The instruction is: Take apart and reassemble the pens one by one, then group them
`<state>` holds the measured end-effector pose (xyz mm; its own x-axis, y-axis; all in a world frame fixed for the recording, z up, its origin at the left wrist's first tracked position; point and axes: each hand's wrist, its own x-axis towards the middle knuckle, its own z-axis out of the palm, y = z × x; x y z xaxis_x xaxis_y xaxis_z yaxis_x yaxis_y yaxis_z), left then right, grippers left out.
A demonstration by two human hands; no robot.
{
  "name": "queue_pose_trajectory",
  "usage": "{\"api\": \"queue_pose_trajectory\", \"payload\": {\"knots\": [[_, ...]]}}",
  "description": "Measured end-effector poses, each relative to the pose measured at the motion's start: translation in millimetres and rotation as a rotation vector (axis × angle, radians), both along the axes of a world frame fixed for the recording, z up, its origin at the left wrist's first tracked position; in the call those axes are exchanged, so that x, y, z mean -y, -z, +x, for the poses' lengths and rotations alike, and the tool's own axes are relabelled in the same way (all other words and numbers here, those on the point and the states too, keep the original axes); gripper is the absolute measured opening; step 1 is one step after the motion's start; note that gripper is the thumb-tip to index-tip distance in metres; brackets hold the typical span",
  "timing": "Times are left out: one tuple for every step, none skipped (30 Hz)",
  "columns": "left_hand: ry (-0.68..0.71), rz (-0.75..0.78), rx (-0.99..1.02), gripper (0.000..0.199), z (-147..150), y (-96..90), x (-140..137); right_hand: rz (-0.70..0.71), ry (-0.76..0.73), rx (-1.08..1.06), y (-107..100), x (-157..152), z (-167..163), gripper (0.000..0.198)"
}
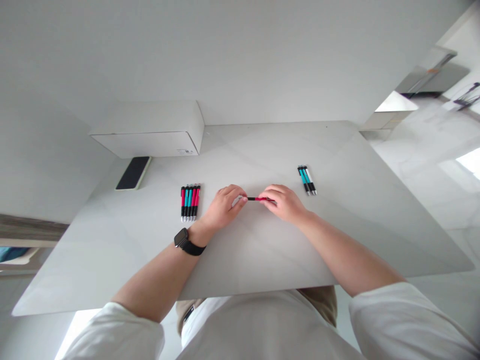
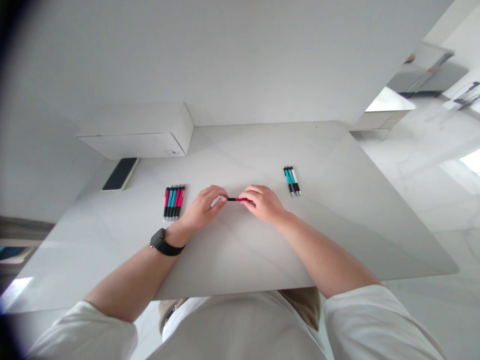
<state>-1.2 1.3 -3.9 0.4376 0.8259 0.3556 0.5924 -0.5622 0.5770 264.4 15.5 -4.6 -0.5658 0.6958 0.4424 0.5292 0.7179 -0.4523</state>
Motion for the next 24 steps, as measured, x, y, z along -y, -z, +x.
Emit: {"api": "queue_pose_trajectory", "payload": {"knots": [[0.005, 0.003, -0.006, 0.016, 0, 0.6, -1, -0.001, -0.006, -0.002, 0, 0, 0, 0.013], [0.007, 0.007, -0.010, 0.016, 0, 1.3, -1, -0.003, -0.011, -0.003, 0, 0, 0, 0.013], [0.006, 0.012, -0.011, 0.016, 1, 2.0, -1, -0.006, -0.014, -0.004, 0, 0, 0, 0.013], [0.002, 0.019, -0.007, 0.015, 1, 2.6, -2, -0.010, -0.016, -0.003, 1, 0, 0, 0.013], [-0.001, 0.025, -0.001, 0.014, 1, 3.0, -2, -0.013, -0.016, -0.002, 1, 0, 0, 0.013], [-0.001, 0.028, 0.007, 0.013, 1, 3.2, -2, -0.015, -0.013, -0.002, 1, 0, 0, 0.012], [0.001, 0.030, 0.015, 0.012, 1, 3.1, -2, -0.016, -0.009, -0.002, 2, 0, 0, 0.012], [0.004, 0.032, 0.023, 0.012, 1, 2.9, -2, -0.017, -0.007, -0.003, 2, 0, -1, 0.012], [0.009, 0.033, 0.030, 0.012, 1, 2.5, -2, -0.017, -0.006, -0.006, 2, 0, -1, 0.011], [0.015, 0.032, 0.036, 0.012, 1, 2.0, -2, -0.017, -0.005, -0.010, 2, 0, -1, 0.011], [0.019, 0.030, 0.044, 0.012, 1, 1.5, -2, -0.018, -0.002, -0.015, 2, 0, -1, 0.011], [0.022, 0.025, 0.053, 0.011, 1, 0.9, -2, -0.022, 0.003, -0.021, 1, 0, 0, 0.011], [0.020, 0.018, 0.067, 0.011, 1, 0.3, -1, -0.031, 0.010, -0.032, -1, 0, 0, 0.011], [0.014, 0.009, 0.084, 0.011, 0, -0.3, -1, -0.047, 0.018, -0.052, -2, 0, 1, 0.013], [0.001, -0.001, 0.104, 0.012, 0, -0.8, -1, -0.070, 0.026, -0.083, -3, 0, 3, 0.015], [-0.021, -0.009, 0.127, 0.013, 0, -1.3, -1, -0.101, 0.032, -0.127, -5, -1, 4, 0.020], [-0.049, -0.016, 0.153, 0.014, -1, -1.7, -2, -0.141, 0.036, -0.183, -5, -2, 6, 0.024], [-0.080, -0.020, 0.178, 0.015, -1, -2.0, -2, -0.193, 0.043, -0.250, -5, -4, 8, 0.028], [-0.110, -0.023, 0.202, 0.017, -2, -2.3, -2, -0.259, 0.053, -0.325, -4, -5, 9, 0.030], [-0.134, -0.027, 0.224, 0.019, -2, -2.4, -3, -0.338, 0.066, -0.405, -2, -8, 9, 0.030], [-0.148, -0.033, 0.243, 0.021, -2, -2.5, -3, -0.426, 0.081, -0.486, 0, -10, 10, 0.029], [-0.151, -0.043, 0.256, 0.022, -2, -2.6, -3, -0.514, 0.095, -0.567, 2, -12, 9, 0.029], [-0.143, -0.056, 0.261, 0.024, -2, -2.8, -3, -0.596, 0.105, -0.648, 5, -13, 9, 0.030], [-0.122, -0.072, 0.256, 0.025, -1, -3.2, -2, -0.668, 0.108, -0.727, 6, -14, 8, 0.031]]}}
